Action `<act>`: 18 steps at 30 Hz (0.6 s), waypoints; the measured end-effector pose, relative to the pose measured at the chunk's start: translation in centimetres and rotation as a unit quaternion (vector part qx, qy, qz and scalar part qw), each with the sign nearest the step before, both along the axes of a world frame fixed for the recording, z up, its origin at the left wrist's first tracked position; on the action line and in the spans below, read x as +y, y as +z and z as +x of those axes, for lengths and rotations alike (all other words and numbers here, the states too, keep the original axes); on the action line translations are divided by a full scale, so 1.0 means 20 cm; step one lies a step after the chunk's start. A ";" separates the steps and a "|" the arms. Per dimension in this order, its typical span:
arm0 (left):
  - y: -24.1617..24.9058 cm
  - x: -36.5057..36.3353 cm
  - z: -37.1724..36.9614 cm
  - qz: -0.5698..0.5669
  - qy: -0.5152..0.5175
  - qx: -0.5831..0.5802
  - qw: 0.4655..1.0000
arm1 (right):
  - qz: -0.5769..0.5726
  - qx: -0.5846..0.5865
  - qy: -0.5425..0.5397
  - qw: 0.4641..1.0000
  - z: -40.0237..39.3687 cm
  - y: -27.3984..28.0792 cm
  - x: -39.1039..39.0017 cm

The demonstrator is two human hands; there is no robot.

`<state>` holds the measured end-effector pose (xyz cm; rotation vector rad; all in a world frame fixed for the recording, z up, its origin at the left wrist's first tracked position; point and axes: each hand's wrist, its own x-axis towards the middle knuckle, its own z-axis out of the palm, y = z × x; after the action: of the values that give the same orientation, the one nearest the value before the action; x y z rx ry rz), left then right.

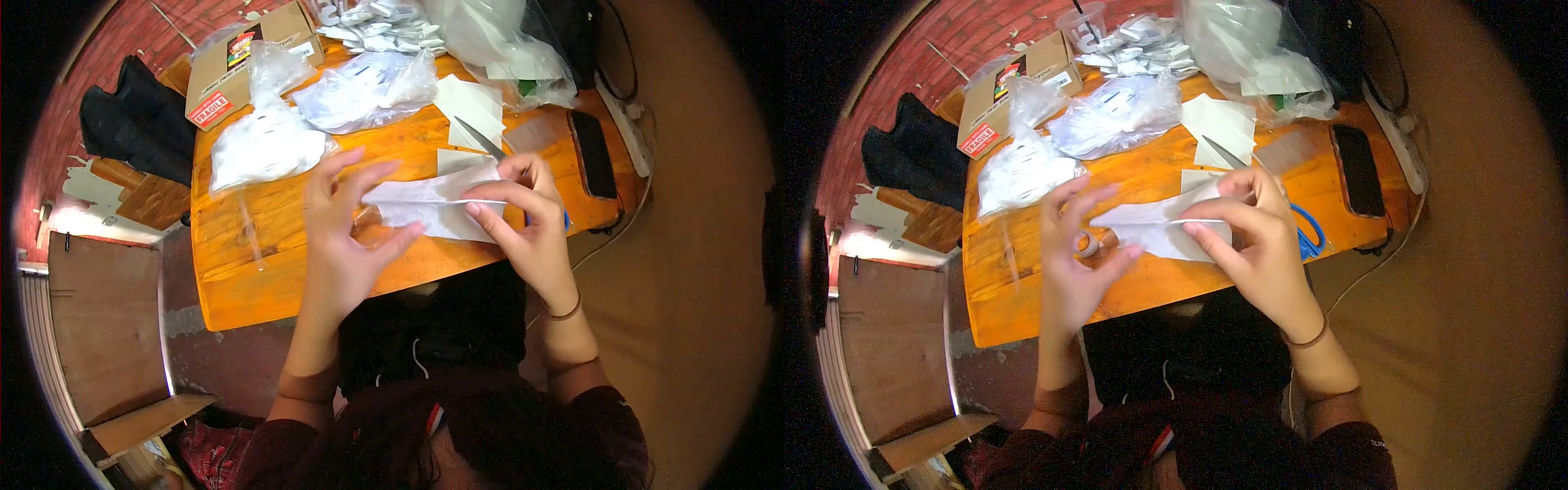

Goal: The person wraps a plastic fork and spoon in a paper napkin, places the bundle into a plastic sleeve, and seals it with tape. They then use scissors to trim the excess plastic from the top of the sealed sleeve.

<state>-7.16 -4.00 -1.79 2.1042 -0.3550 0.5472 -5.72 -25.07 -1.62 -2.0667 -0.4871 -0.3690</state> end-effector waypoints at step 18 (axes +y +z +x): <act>-0.15 0.31 -0.14 -0.601 -0.081 0.174 0.776 | -0.056 -0.008 0.318 0.946 0.74 -0.03 0.86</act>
<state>-9.92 2.19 -4.78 0.8599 0.0646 0.1524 9.06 -7.89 -2.18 -1.8850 -1.1627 0.0299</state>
